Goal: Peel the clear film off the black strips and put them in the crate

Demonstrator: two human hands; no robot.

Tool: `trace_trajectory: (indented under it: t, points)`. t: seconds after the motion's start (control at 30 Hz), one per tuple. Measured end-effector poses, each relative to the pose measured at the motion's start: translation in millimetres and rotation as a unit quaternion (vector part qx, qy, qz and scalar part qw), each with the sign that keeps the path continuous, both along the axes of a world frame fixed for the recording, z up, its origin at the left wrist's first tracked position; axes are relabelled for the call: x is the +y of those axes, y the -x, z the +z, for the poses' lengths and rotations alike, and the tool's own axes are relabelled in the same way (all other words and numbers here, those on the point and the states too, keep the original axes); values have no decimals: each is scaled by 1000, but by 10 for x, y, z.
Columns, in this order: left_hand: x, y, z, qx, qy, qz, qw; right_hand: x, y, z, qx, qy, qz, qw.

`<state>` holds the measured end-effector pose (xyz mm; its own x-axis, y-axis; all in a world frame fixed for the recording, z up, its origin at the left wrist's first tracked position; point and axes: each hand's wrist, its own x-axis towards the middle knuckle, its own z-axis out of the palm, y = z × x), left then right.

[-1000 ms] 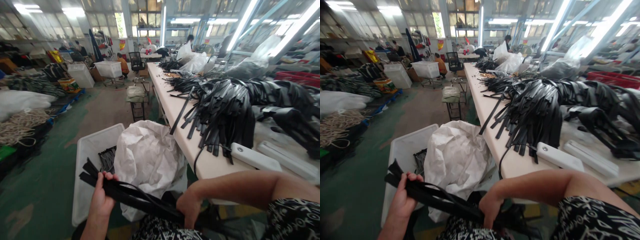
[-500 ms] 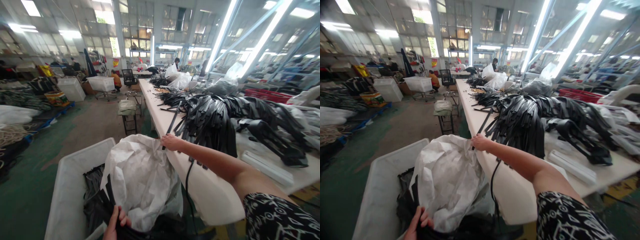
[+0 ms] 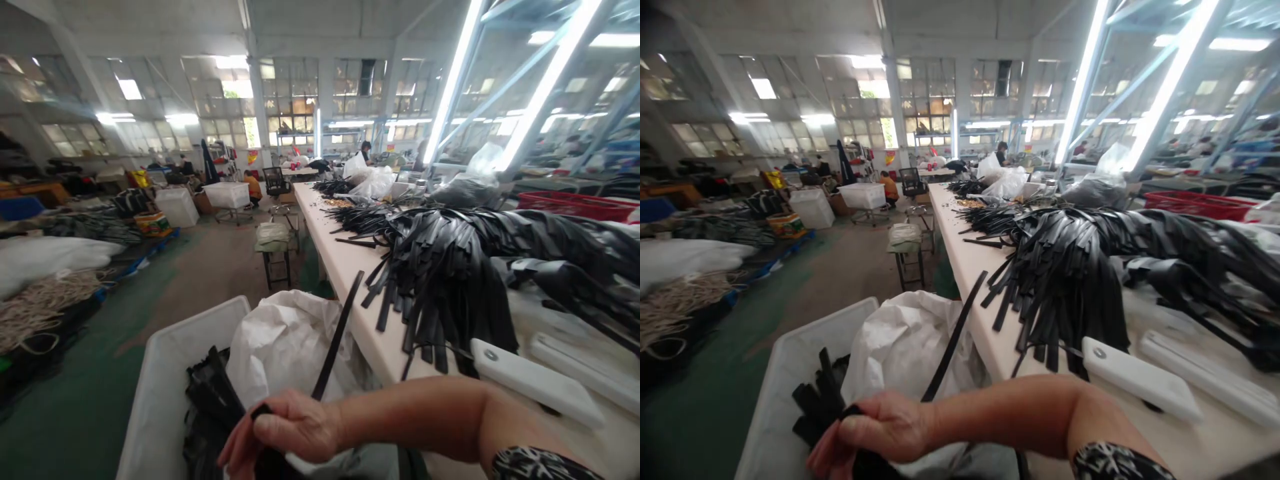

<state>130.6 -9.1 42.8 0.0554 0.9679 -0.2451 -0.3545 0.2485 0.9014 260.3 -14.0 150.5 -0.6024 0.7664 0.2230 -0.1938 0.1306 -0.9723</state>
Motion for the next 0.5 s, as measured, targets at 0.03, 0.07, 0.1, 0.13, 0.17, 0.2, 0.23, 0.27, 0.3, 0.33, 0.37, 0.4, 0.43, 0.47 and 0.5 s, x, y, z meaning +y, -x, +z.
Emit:
trace_trajectory:
  t: [0.03,0.07,0.1,0.13,0.17,0.2,0.23,0.27,0.3,0.33,0.37,0.4,0.43,0.47,0.5]
  points:
    - [-7,-9,65,18,-25,-9,999,-19,154,21,49,10,-12,999]
    - [-31,-7,135,39,-46,-25,998,-19,274,61,87,17,-33,996]
    - [-68,1,208,55,-60,-43,996,2,358,109,111,21,-63,992]
    - [-115,16,279,48,-55,-59,996,46,410,156,125,26,-95,987]
    - [-168,34,346,16,-28,-71,997,111,435,190,128,26,-121,984]
    - [-222,57,404,-40,18,-78,996,191,441,204,119,18,-147,982]
    - [-276,85,450,-107,66,-81,989,278,434,196,101,11,-175,979]
    - [-326,118,481,-174,106,-91,975,364,421,168,70,5,-188,980]
    - [-373,158,496,-229,130,-112,958,442,403,127,45,4,-194,980]
    - [-414,203,493,-266,136,-145,943,512,384,78,33,17,-197,980]
    - [-450,250,476,-295,127,-190,928,575,362,30,36,37,-202,978]
    - [-479,297,446,-322,109,-242,909,636,339,-12,55,60,-214,973]
    - [-502,338,408,-347,87,-295,886,699,314,-43,81,82,-237,965]
    - [-519,372,368,-369,66,-342,862,769,288,-61,107,94,-267,953]
    - [-530,396,330,-386,51,-374,842,849,264,-65,129,97,-304,939]
